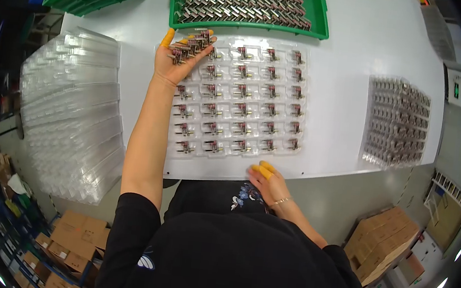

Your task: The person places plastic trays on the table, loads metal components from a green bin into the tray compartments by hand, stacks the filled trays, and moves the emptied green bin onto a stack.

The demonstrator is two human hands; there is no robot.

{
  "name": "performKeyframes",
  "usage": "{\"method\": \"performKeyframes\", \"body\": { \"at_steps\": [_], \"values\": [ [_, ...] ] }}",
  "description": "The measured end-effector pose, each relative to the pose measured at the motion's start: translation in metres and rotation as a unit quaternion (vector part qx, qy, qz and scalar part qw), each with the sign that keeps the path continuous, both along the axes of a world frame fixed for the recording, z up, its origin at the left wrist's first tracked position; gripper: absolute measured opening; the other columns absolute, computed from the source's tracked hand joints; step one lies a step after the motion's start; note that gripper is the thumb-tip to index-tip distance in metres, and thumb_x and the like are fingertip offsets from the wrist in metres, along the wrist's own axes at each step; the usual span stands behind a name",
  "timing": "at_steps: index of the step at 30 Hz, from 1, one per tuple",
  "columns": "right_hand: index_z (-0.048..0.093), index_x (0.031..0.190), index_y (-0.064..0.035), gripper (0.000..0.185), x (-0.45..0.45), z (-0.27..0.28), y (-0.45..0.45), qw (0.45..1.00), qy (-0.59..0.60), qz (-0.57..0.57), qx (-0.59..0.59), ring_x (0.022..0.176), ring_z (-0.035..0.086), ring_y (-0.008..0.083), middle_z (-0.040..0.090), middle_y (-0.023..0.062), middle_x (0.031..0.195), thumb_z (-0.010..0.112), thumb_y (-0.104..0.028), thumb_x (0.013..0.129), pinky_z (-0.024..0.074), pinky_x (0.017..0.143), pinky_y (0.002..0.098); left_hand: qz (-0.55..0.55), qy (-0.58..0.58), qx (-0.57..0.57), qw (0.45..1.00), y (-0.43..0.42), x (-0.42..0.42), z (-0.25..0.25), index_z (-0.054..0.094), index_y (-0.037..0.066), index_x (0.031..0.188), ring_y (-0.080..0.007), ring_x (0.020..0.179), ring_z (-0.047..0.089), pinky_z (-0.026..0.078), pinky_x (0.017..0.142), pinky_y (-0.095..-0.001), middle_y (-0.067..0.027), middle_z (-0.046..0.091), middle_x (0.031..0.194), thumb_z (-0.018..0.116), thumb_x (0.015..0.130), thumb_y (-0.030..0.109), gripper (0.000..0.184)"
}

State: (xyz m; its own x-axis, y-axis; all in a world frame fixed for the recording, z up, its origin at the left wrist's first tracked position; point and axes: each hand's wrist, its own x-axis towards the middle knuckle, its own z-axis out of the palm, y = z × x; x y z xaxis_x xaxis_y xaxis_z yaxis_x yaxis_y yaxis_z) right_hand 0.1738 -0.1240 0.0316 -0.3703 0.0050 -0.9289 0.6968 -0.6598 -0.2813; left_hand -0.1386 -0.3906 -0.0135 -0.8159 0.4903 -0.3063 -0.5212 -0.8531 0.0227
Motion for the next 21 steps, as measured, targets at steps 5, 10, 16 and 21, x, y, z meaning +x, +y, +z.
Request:
{"method": "performKeyframes", "body": {
  "at_steps": [5,10,16,21],
  "values": [
    [0.033,0.131,0.0001,0.048,-0.009,-0.031,-0.053,0.979,0.064,-0.149,0.124,0.093,0.061,0.0279,0.057,0.018,0.107,0.06,-0.005,0.092,0.0459,0.095,0.0412,-0.032,0.02,-0.078,0.996,-0.003,-0.001,0.0,0.031,-0.018,0.134,-0.0532,0.128,0.039,0.035,0.109,-0.0572,-0.0365,0.04,0.137,0.048,0.097,0.034,0.066],
    [0.027,0.128,0.0001,0.049,-0.021,-0.016,-0.057,0.97,0.096,-0.186,0.126,0.09,0.061,0.0254,0.054,0.0185,0.106,0.06,-0.005,0.092,0.0491,0.089,0.039,-0.04,0.029,-0.083,0.995,-0.01,-0.001,-0.008,0.032,-0.018,0.133,-0.053,0.126,0.042,0.037,0.107,-0.0568,-0.036,0.042,0.136,0.048,0.097,0.035,0.065],
    [0.025,0.12,0.0021,0.043,-0.022,-0.049,-0.022,0.942,0.125,-0.121,0.288,0.063,0.062,0.0199,0.053,0.0179,0.094,0.057,-0.003,0.092,0.0546,0.055,0.0247,-0.027,-0.019,-0.075,0.997,-0.013,0.028,-0.005,0.034,-0.017,0.133,-0.0522,0.126,0.042,0.038,0.106,-0.056,-0.0357,0.043,0.135,0.046,0.098,0.037,0.065],
    [0.032,0.119,-0.0058,0.037,-0.02,-0.009,0.076,0.907,0.11,0.055,0.402,0.066,0.055,0.0154,0.053,0.0136,0.093,0.057,-0.006,0.091,0.0505,0.052,0.025,-0.014,-0.059,0.003,0.998,-0.011,0.09,0.011,0.03,-0.016,0.138,-0.05,0.13,0.039,0.036,0.108,-0.0557,-0.0347,0.04,0.139,0.04,0.1,0.037,0.066]
  ]
}}
